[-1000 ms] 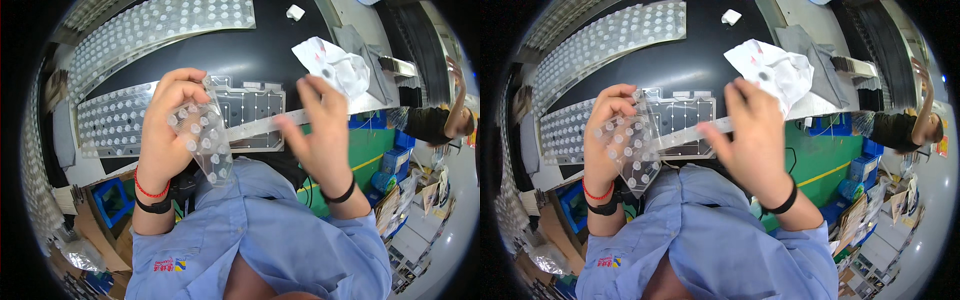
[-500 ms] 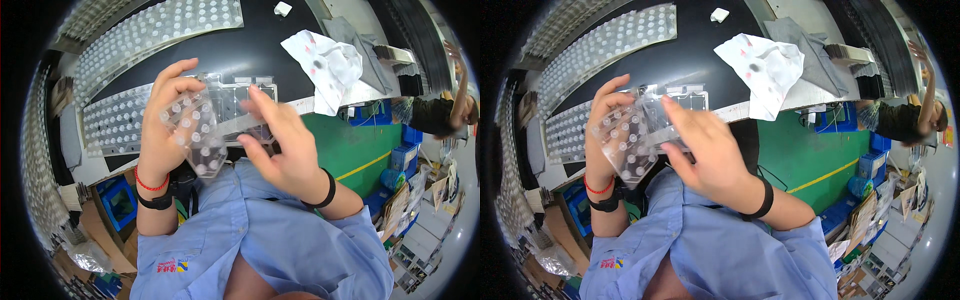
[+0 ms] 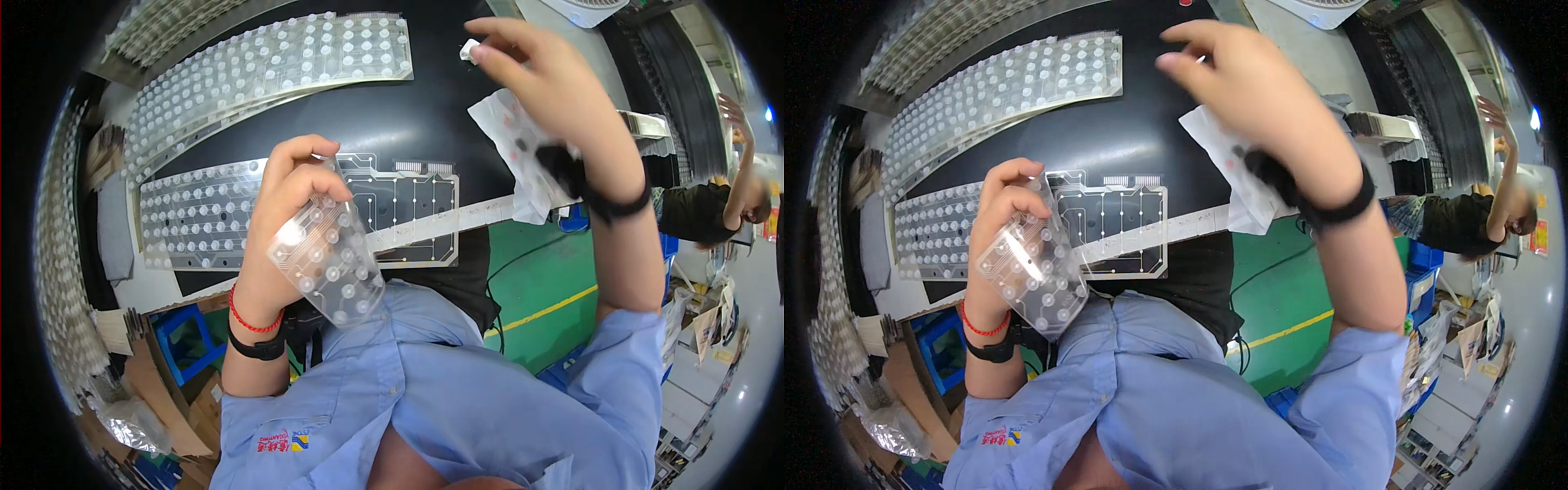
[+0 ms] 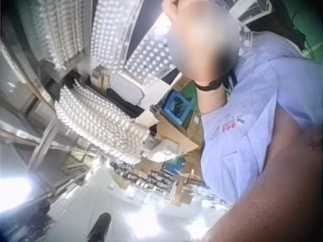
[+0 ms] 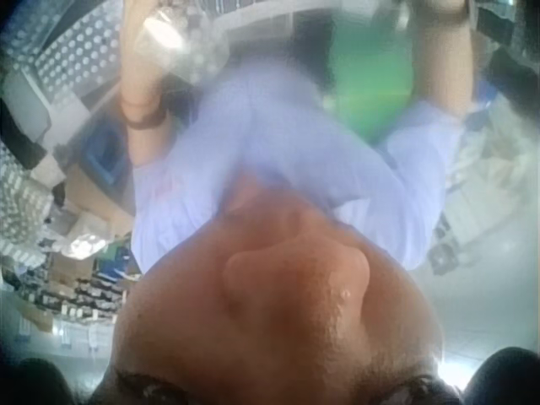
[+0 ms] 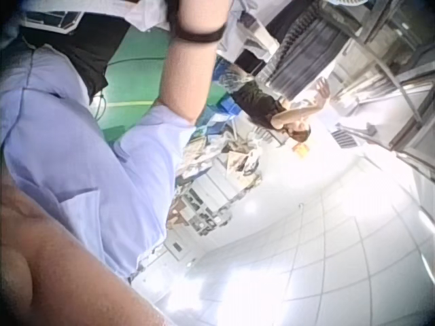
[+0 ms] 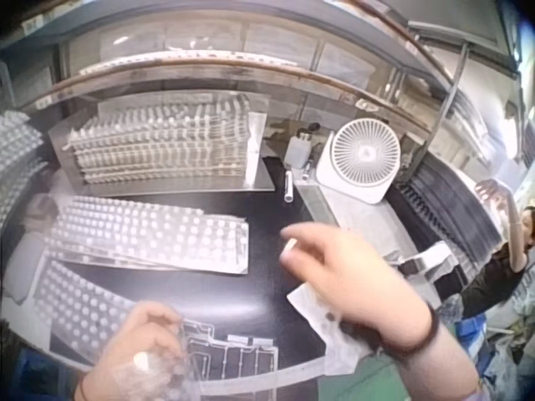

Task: Cleaning translucent electronic membrane or keypad components using a cloth and cleaning solution.

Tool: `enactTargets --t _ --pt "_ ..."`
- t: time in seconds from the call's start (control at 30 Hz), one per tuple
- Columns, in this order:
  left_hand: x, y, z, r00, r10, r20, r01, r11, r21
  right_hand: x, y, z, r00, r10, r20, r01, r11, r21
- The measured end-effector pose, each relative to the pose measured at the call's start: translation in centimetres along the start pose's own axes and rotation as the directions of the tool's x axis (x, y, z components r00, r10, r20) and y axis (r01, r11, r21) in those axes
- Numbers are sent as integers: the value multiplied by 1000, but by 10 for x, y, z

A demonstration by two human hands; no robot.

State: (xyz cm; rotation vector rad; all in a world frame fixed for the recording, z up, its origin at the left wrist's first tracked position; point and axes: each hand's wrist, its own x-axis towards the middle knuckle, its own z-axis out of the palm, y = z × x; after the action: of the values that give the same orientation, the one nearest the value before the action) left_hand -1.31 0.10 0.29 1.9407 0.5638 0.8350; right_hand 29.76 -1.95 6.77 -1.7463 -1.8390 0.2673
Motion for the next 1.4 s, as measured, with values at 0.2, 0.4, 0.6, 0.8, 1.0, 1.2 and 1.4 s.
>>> enactTargets --t 0.2,0.4,0.6,0.8,1.0,1.2,1.4 --pt "2 2 -5 999 -10 34 12 999 -48 31 43 13 973 178 151 -138 960 -242" --pt "-12 -4 -11 996 -10 87 13 999 -30 6 -5 0 997 32 72 -28 999 -46" --pt "-10 -2 -14 996 -6 91 14 996 -86 -73 -76 17 1000 19 8 -19 999 28" --pt "-12 -3 -9 994 -77 82 77 997 0 -76 -69 82 983 -180 42 173 976 129" --pt "-14 -4 -7 997 -51 59 50 999 16 -98 -49 47 985 -137 103 151 979 -135" --pt "-11 -4 -8 991 -89 100 84 995 52 -72 -67 81 933 -342 111 341 940 30" --pt "-14 -6 -9 993 -55 100 50 997 50 -110 -50 43 981 -73 182 83 995 -49"
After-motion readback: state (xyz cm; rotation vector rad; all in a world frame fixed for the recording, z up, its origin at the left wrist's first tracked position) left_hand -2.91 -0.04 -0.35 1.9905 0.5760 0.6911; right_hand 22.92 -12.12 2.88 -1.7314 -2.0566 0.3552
